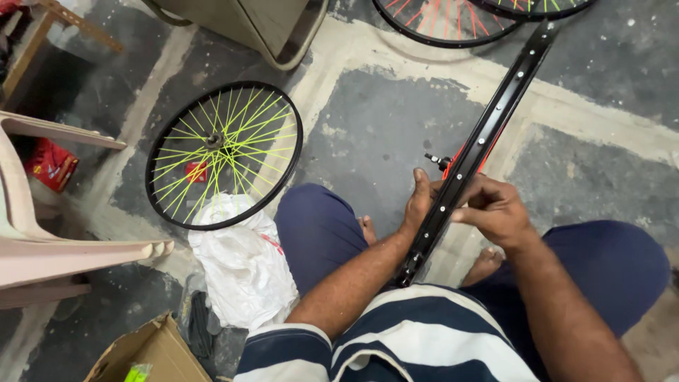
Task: The person sits on the floor and works on a bicycle wheel with red spokes, using a small tool to tighten the nipples on the rim. The person rotates the wheel to access different sections and continues the tightening process.
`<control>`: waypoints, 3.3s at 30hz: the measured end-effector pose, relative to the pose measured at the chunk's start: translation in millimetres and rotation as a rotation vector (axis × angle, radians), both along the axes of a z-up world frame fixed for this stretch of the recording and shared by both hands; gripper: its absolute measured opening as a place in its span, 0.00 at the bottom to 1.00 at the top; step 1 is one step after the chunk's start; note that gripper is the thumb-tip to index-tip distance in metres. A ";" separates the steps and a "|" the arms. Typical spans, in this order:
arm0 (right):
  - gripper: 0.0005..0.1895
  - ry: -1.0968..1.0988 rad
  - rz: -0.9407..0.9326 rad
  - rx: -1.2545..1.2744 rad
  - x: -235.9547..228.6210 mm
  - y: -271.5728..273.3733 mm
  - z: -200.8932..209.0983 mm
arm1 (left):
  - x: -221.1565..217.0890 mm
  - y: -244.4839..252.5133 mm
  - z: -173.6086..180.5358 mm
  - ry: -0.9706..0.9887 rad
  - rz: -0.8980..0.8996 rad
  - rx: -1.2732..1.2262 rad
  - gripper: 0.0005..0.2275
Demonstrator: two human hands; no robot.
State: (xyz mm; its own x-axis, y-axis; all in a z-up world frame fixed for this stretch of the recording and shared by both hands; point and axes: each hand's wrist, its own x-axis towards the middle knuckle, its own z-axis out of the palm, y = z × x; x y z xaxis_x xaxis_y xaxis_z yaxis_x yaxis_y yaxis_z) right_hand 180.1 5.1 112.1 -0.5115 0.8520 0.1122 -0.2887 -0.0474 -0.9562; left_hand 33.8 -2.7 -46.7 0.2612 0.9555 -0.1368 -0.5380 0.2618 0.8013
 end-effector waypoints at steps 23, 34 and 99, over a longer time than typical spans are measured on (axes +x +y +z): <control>0.10 0.157 0.085 -0.075 9.6 -0.5 -10.9 | -9.6 -6.7 28.6 0.142 0.021 -0.063 0.44; 0.21 -0.096 -0.035 0.294 -12.1 -14.7 4.7 | -12.4 8.1 -14.0 0.299 0.125 0.060 0.32; 0.17 -0.027 -0.211 -0.200 -8.2 -10.2 -47.3 | -58.5 -44.6 192.4 0.717 0.179 0.547 0.51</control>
State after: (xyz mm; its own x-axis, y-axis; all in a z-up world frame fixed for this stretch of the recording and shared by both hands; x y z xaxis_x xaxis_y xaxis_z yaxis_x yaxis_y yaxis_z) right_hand 171.9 -5.2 64.7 -0.3208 0.9437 -0.0802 -0.2869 -0.1776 -0.9414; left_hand -24.7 -47.2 145.7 0.1308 0.9528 0.2741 0.1394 -0.2914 0.9464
